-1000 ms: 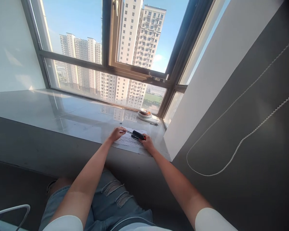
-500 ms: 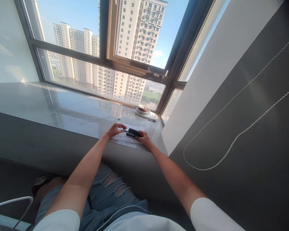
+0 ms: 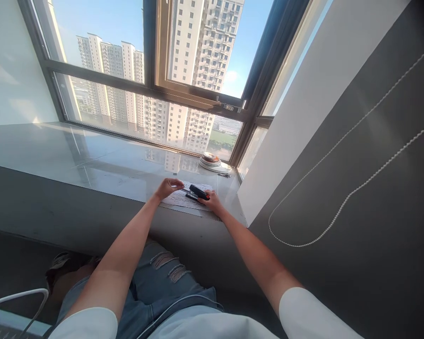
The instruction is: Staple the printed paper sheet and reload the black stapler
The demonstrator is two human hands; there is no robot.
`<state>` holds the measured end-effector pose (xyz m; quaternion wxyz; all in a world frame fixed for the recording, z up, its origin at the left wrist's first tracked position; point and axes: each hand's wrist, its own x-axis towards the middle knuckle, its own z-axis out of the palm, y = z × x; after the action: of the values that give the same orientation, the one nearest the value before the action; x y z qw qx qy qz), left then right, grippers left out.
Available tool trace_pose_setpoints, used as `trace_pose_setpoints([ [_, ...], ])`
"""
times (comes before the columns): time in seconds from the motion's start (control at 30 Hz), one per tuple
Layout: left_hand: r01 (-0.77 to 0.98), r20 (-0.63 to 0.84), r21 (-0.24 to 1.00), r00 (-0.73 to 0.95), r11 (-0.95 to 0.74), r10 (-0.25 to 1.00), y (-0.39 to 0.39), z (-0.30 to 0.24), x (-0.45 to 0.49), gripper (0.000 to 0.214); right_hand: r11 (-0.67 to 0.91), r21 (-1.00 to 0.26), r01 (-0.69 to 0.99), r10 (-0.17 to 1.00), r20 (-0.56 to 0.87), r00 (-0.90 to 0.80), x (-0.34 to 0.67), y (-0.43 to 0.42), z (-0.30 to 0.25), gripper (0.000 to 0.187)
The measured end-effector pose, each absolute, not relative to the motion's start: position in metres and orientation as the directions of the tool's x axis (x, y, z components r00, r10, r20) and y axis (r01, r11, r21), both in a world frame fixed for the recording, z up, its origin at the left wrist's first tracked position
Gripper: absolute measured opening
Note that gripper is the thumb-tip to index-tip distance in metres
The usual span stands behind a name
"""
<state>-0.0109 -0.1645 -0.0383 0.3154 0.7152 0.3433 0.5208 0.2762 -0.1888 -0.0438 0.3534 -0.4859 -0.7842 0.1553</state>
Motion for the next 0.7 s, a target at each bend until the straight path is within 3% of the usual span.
trace_pose_setpoints([
  [0.13, 0.135, 0.518, 0.835, 0.132, -0.533, 0.845, -0.160, -0.042, -0.013, 0.048, 0.478, -0.539, 0.693, 0.801, 0.591, -0.092, 0.267, -0.204, -0.031, 0.034],
  [0.23, 0.158, 0.527, 0.825, 0.128, -0.542, 0.840, -0.161, -0.040, -0.016, 0.050, 0.560, -0.318, 0.765, 0.685, 0.697, -0.212, 0.241, -0.211, -0.017, 0.027],
  [0.4, 0.090, 0.516, 0.844, 0.138, -0.529, 0.846, -0.163, -0.037, -0.019, 0.054, 0.737, 0.007, 0.675, 0.554, 0.566, -0.611, 0.186, -0.203, 0.004, 0.028],
  [0.7, -0.012, 0.439, 0.895, 0.193, -0.446, 0.877, -0.163, -0.039, -0.020, 0.057, 0.770, 0.206, 0.603, 0.475, 0.446, -0.759, 0.177, -0.185, 0.014, 0.031],
])
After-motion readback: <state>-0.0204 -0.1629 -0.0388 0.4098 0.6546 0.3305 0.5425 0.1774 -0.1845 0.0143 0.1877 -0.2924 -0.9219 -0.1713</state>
